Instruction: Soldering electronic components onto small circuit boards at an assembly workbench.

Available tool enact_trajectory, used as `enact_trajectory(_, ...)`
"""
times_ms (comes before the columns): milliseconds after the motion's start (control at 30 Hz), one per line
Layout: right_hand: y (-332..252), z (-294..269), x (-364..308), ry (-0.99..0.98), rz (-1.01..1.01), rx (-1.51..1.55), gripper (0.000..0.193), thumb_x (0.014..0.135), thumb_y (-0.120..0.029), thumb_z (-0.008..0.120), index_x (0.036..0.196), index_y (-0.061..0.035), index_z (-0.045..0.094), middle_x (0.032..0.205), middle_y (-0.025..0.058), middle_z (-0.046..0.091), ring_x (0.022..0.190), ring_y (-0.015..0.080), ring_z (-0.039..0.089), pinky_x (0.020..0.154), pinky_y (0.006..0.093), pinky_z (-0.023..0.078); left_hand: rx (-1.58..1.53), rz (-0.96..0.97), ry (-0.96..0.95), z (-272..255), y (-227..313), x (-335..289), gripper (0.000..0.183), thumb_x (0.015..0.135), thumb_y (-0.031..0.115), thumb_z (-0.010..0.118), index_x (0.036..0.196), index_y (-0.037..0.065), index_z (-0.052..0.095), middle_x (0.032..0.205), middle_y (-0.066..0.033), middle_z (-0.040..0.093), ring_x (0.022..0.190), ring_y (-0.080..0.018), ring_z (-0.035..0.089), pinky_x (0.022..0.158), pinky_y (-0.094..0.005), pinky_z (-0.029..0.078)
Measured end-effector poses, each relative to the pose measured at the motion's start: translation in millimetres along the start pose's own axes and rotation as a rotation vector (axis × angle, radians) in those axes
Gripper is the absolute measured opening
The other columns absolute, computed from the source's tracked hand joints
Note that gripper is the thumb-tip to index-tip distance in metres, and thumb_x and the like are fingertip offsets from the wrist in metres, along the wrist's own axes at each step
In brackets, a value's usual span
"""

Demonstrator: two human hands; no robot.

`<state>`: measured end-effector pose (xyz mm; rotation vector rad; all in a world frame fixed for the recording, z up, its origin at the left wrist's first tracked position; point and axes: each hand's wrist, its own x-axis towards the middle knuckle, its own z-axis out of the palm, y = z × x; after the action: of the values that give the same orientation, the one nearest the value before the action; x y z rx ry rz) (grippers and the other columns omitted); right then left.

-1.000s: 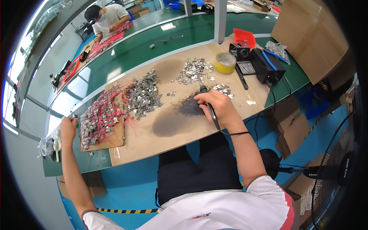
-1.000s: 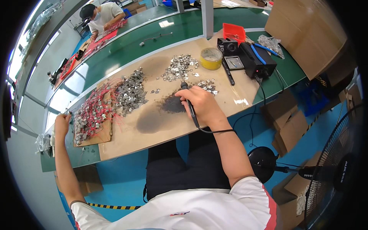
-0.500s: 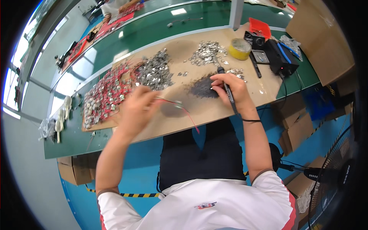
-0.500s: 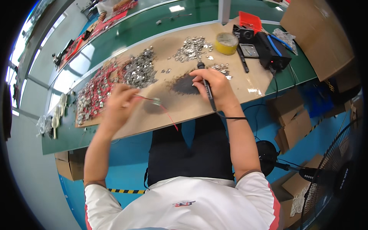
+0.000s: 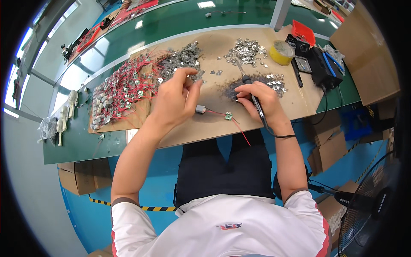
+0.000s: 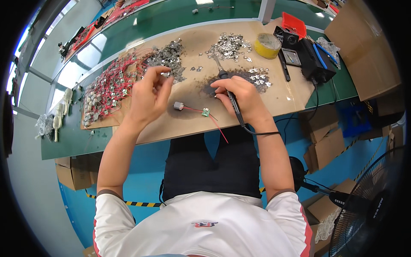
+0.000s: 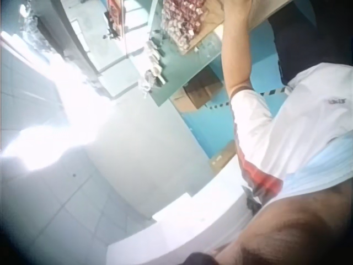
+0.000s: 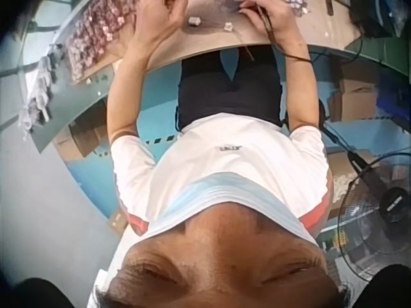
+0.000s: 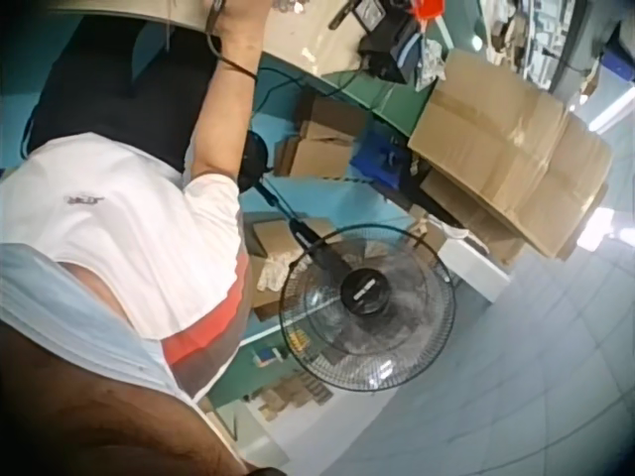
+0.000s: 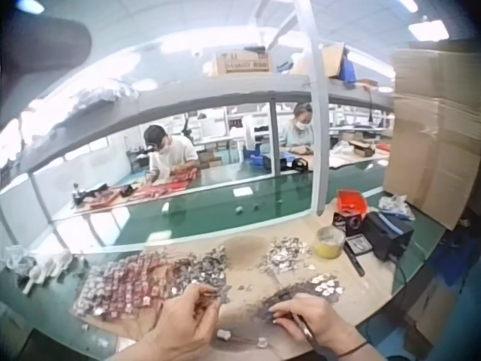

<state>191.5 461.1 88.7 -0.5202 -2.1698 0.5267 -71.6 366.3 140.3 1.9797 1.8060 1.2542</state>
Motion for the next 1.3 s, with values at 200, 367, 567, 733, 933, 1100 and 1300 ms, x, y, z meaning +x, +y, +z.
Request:
enact_trajectory(200,1,-1,-1,0.003,0.017,-0.019,0.036,0.077,0.012,0.077,0.109,-0.0027,0.074,0.090,0.0105,0.076,0.081,0.0223,0.073,0.075,0.0327,0.057,-0.221,0.023,-0.026,36,-5,56,0.010,0.095,0.006,0.071,0.094,-0.002,0.065,0.073,-0.0031,0.067,0.064,-0.0061,0.060,0.057,-0.0228,0.046)
enact_trajectory(367,-2,-1,-11,0.046,0.024,-0.026,0.038,0.089,0.005,0.075,0.125,-0.0031,0.069,0.095,0.0099,0.078,0.080,0.0170,0.073,0.070,0.0275,0.056,-0.434,-0.071,-0.173,62,-26,67,0.010,0.096,0.007,0.072,0.091,0.000,0.066,0.075,-0.0008,0.066,0.062,-0.0064,0.059,0.057,-0.0223,0.046)
enact_trajectory(567,-14,0,-47,0.407,0.417,0.326,0.042,0.108,-0.023,0.065,0.140,0.0034,0.060,0.088,0.0088,0.078,0.063,0.0063,0.064,0.053,0.0191,0.049,-0.497,-0.254,-0.166,62,-26,48,0.017,0.091,0.013,0.077,0.089,-0.003,0.070,0.072,-0.0012,0.065,0.065,-0.0075,0.058,0.060,-0.0270,0.048)
enact_trajectory(733,-3,-3,-60,0.475,0.312,0.365,0.041,0.110,-0.026,0.061,0.135,0.0063,0.061,0.078,0.0086,0.068,0.054,0.0097,0.058,0.046,0.0240,0.049,-0.437,-0.189,-0.156,57,-26,50,0.016,0.088,0.012,0.077,0.086,-0.003,0.071,0.071,-0.0028,0.067,0.065,-0.0087,0.059,0.062,-0.0272,0.050)
enact_trajectory(933,-5,-7,-66,0.487,0.341,0.352,0.024,0.108,-0.010,0.054,0.120,0.0073,0.066,0.074,0.0074,0.065,0.051,0.0088,0.056,0.045,0.0252,0.051,-0.352,-0.197,-0.214,51,-22,46,0.011,0.091,0.009,0.077,0.090,0.000,0.072,0.078,0.0025,0.066,0.070,-0.0038,0.054,0.065,-0.0220,0.045)
enact_trajectory(1100,-9,-8,-67,0.474,0.354,0.328,0.022,0.104,-0.009,0.057,0.117,0.0075,0.065,0.075,0.0085,0.066,0.053,0.0084,0.057,0.048,0.0253,0.053,-0.305,-0.196,-0.228,52,-20,46,0.012,0.089,0.012,0.078,0.090,0.000,0.074,0.076,0.0021,0.067,0.069,-0.0056,0.055,0.065,-0.0243,0.046)
enact_trajectory(1300,-12,-8,-63,0.411,0.316,0.269,0.017,0.101,-0.006,0.060,0.110,0.0074,0.064,0.081,0.0109,0.067,0.054,0.0100,0.060,0.051,0.0254,0.055,-0.216,-0.117,-0.287,51,-18,41,0.013,0.086,0.011,0.078,0.087,-0.002,0.074,0.073,-0.0020,0.068,0.070,-0.0088,0.059,0.066,-0.0277,0.050)
